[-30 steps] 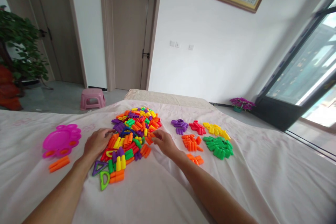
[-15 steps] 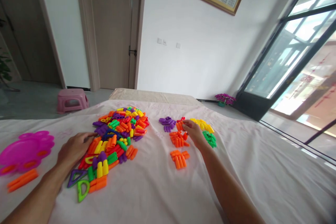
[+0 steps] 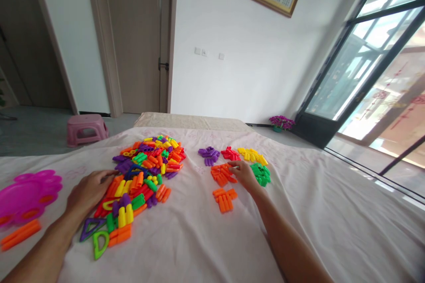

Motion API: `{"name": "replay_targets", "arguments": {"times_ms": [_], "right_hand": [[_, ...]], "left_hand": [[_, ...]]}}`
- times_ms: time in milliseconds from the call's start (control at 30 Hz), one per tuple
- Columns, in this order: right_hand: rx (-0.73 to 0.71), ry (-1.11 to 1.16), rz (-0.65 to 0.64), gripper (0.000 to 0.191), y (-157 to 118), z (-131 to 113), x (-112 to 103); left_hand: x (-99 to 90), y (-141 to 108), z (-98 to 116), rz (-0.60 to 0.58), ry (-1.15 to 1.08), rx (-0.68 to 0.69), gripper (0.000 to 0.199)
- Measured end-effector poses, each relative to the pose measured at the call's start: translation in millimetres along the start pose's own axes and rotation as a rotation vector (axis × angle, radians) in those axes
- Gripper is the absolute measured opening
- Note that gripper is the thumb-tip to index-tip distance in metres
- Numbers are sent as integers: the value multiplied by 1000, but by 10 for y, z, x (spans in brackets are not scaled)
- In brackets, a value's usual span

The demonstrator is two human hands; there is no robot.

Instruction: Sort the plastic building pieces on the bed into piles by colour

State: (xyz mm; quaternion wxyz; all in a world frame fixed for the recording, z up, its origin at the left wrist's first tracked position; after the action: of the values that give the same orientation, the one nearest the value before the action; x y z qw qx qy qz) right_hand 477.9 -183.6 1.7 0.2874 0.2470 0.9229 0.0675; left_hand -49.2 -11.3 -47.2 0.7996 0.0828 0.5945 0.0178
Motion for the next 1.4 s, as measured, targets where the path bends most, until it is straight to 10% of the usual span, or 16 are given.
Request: {"name": "replay_targets", "arguments": {"times_ms": [567, 767, 1100, 1400], "right_hand": [[13, 95, 122, 40, -32, 188, 123], [-69, 13, 121, 37, -99, -126, 162], [-319, -45, -488, 29, -664, -1202, 1291], [-468, -330, -589, 43, -857, -1484, 1782]], "left_hand": [[-16, -24, 19, -55, -90, -37, 50], [-57, -69, 64, -6, -116, -25, 47], [-110, -120, 115, 29, -85, -33, 45], [-56, -79, 69, 35, -114, -21, 44]]}}
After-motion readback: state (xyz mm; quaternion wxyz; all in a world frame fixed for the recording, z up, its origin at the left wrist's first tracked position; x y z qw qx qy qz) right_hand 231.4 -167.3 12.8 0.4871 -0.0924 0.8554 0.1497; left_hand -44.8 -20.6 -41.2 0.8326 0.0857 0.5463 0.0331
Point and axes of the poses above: each hand's wrist, its own y-axis towards the middle knuckle, its own x-axis out of the palm, z = x × y, the point moved 3 cm from there along y, towards the middle knuckle, and after that the axes turned 9 degrees about y, right-handed, at the moved point
